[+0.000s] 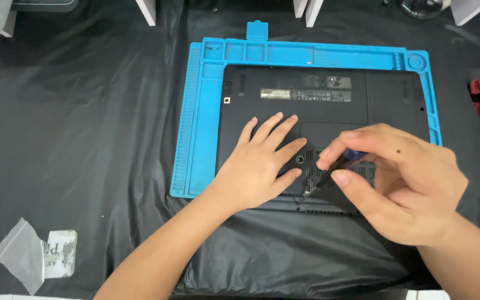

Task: The person flips an Acer laptop over on a blue repair mat and uses a screwdriver to unscrew screws from the bottom cover one at a time, placing the removed screws aside while working around the edges of the panel.

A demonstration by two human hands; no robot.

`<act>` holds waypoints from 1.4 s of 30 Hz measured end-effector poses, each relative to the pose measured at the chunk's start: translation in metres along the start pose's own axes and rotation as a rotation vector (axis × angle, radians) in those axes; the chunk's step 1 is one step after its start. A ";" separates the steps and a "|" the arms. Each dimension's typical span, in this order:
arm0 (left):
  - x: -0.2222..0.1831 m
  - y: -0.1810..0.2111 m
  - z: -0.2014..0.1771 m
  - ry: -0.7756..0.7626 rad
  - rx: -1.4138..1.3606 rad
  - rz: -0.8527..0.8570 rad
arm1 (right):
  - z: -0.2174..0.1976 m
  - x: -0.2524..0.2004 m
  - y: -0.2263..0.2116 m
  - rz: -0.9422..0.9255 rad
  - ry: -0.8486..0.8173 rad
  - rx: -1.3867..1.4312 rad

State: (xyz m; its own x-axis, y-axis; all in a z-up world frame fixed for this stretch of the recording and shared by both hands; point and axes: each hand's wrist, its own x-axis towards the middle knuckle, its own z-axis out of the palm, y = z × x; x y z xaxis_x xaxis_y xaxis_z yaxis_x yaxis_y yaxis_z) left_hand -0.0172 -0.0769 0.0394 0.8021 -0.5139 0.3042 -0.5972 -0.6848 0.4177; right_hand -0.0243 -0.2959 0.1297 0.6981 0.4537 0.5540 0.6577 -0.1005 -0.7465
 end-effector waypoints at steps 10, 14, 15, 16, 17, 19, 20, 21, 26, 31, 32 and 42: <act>-0.002 -0.002 0.003 0.004 -0.003 0.000 | -0.011 -0.006 -0.002 -0.006 -0.097 -0.166; -0.003 -0.002 0.004 0.001 0.005 -0.002 | -0.003 0.002 -0.008 -0.067 -0.112 -0.137; -0.003 -0.002 0.004 0.002 0.006 -0.001 | -0.003 0.000 -0.006 -0.071 -0.127 -0.153; -0.003 -0.002 0.003 0.000 0.005 -0.001 | -0.003 -0.001 -0.003 -0.073 -0.142 -0.167; -0.003 -0.002 0.003 -0.002 0.006 0.001 | -0.001 0.002 -0.006 -0.073 -0.138 -0.167; -0.003 -0.001 0.002 0.004 -0.003 -0.004 | 0.001 0.007 -0.011 -0.120 -0.161 -0.146; -0.002 -0.001 0.001 0.004 -0.002 -0.001 | 0.001 0.009 -0.014 -0.121 -0.158 -0.148; -0.002 0.000 0.001 0.004 -0.003 -0.004 | 0.001 0.011 -0.016 -0.137 -0.154 -0.175; -0.002 0.001 0.000 0.003 -0.003 -0.009 | -0.009 0.014 -0.022 -0.152 -0.186 -0.223; -0.002 0.000 -0.001 0.013 -0.001 -0.006 | -0.020 0.019 -0.034 -0.225 -0.125 -0.246; -0.002 0.000 -0.001 0.010 -0.002 -0.005 | -0.019 0.018 -0.035 -0.222 -0.124 -0.246; -0.008 -0.004 -0.001 0.072 -0.197 0.025 | -0.024 0.015 -0.024 -0.214 -0.240 -0.288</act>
State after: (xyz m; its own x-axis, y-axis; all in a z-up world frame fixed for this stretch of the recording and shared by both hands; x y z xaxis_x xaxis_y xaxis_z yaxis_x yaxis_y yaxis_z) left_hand -0.0214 -0.0694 0.0364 0.7895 -0.4864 0.3743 -0.6099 -0.5541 0.5666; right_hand -0.0228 -0.3084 0.1646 0.4742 0.6807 0.5584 0.8565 -0.2097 -0.4716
